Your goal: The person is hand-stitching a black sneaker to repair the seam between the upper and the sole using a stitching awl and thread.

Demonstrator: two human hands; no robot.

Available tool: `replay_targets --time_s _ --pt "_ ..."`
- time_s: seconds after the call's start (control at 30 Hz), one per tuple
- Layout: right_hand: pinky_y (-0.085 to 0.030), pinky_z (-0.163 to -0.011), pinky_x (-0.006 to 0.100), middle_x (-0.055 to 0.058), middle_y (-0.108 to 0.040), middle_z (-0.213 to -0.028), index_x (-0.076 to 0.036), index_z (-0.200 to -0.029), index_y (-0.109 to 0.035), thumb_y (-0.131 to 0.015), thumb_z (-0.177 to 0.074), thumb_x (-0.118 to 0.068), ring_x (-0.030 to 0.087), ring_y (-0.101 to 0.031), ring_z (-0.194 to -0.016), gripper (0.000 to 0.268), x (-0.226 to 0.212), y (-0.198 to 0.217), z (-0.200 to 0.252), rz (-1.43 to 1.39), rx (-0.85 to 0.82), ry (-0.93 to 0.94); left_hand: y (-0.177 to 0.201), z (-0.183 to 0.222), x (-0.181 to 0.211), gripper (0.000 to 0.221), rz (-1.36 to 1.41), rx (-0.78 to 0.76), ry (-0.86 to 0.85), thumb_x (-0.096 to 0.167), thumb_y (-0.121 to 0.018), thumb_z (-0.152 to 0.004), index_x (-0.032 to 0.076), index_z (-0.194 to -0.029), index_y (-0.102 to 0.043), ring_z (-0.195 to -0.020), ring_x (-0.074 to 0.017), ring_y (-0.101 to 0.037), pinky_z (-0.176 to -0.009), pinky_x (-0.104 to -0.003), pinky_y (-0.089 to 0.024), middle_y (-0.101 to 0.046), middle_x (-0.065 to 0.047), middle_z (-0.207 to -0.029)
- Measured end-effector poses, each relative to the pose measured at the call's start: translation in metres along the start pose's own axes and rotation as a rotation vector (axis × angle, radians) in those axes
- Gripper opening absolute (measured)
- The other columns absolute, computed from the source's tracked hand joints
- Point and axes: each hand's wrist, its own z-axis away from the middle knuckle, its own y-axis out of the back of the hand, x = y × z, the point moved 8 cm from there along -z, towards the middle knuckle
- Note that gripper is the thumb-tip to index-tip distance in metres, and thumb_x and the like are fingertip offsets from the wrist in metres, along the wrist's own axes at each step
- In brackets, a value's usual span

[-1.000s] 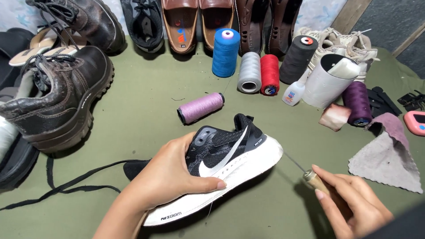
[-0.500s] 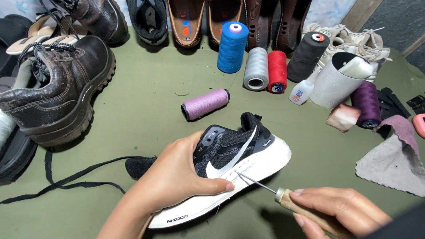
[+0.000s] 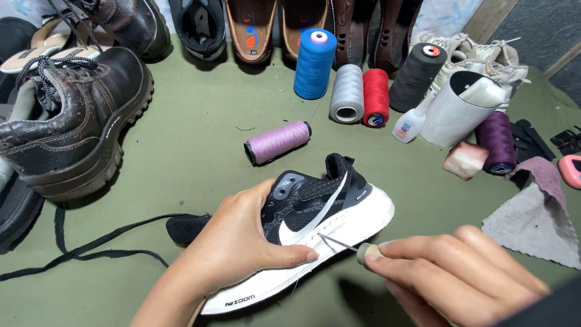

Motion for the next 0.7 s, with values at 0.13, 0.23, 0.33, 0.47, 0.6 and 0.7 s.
replay_targets --time_s 0.13,0.23,0.33,0.47,0.6,0.7 --pt "-0.041 -0.037 0.028 -0.017 -0.063 -0.079 -0.039 -0.103 -0.070 -0.064 -0.093 -0.041 0.010 -0.063 -0.052 0.012 0.001 -0.007 0.004 0.259 -0.042 -0.142 -0.001 -0.002 -0.002 0.064 -0.023 0.014 -0.022 0.033 -0.092 -0.054 0.028 -0.115 -0.074 -0.099 0.0003 -0.073 -0.088 -0.020 -0.053 -0.084 0.017 -0.107" --pt "-0.032 -0.036 0.025 -0.011 -0.052 -0.070 -0.033 -0.093 -0.068 -0.061 -0.098 -0.037 0.006 -0.060 -0.052 0.009 -0.009 -0.004 -0.007 0.287 -0.014 -0.098 0.000 0.003 0.001 0.064 -0.042 -0.015 0.034 0.034 -0.090 -0.057 0.030 -0.118 -0.073 -0.102 -0.0008 -0.074 -0.089 -0.020 -0.053 -0.085 0.018 -0.111" --pt "-0.044 -0.047 0.029 -0.012 -0.057 -0.071 -0.036 -0.086 -0.068 -0.056 -0.089 -0.022 0.009 -0.058 -0.059 0.018 -0.021 -0.010 -0.011 0.116 -0.079 -0.240 0.000 -0.001 -0.002 0.063 -0.054 0.009 0.005 0.035 -0.090 -0.055 0.029 -0.115 -0.073 -0.097 -0.0018 -0.073 -0.086 -0.021 -0.052 -0.084 0.016 -0.106" --pt "-0.041 -0.048 0.028 -0.014 -0.062 -0.070 -0.026 -0.076 -0.067 -0.052 -0.078 -0.005 0.010 -0.052 -0.053 0.026 -0.032 -0.013 -0.006 0.075 0.132 -0.232 -0.001 0.001 -0.002 0.060 -0.039 0.004 0.002 0.035 -0.091 -0.056 0.028 -0.113 -0.073 -0.096 -0.0014 -0.072 -0.086 -0.020 -0.052 -0.084 0.016 -0.105" --pt "-0.039 -0.047 0.025 -0.015 -0.069 -0.069 -0.032 -0.085 -0.075 -0.071 -0.090 -0.039 0.006 -0.056 -0.045 0.010 0.005 -0.042 0.037 0.168 0.122 -0.426 -0.005 0.001 -0.006 0.069 -0.053 0.037 -0.081 0.039 -0.091 -0.053 0.029 -0.119 -0.072 -0.103 -0.0032 -0.075 -0.087 -0.022 -0.053 -0.084 0.014 -0.110" --pt "-0.046 -0.055 0.018 -0.015 -0.077 -0.060 -0.038 -0.091 -0.081 -0.070 -0.083 -0.037 -0.001 -0.064 -0.050 0.013 0.031 -0.080 0.087 -0.056 0.043 -0.802 -0.013 0.004 -0.006 0.075 -0.106 0.042 -0.145 0.045 -0.091 -0.053 0.028 -0.123 -0.070 -0.109 -0.0106 -0.074 -0.089 -0.026 -0.053 -0.083 0.011 -0.113"
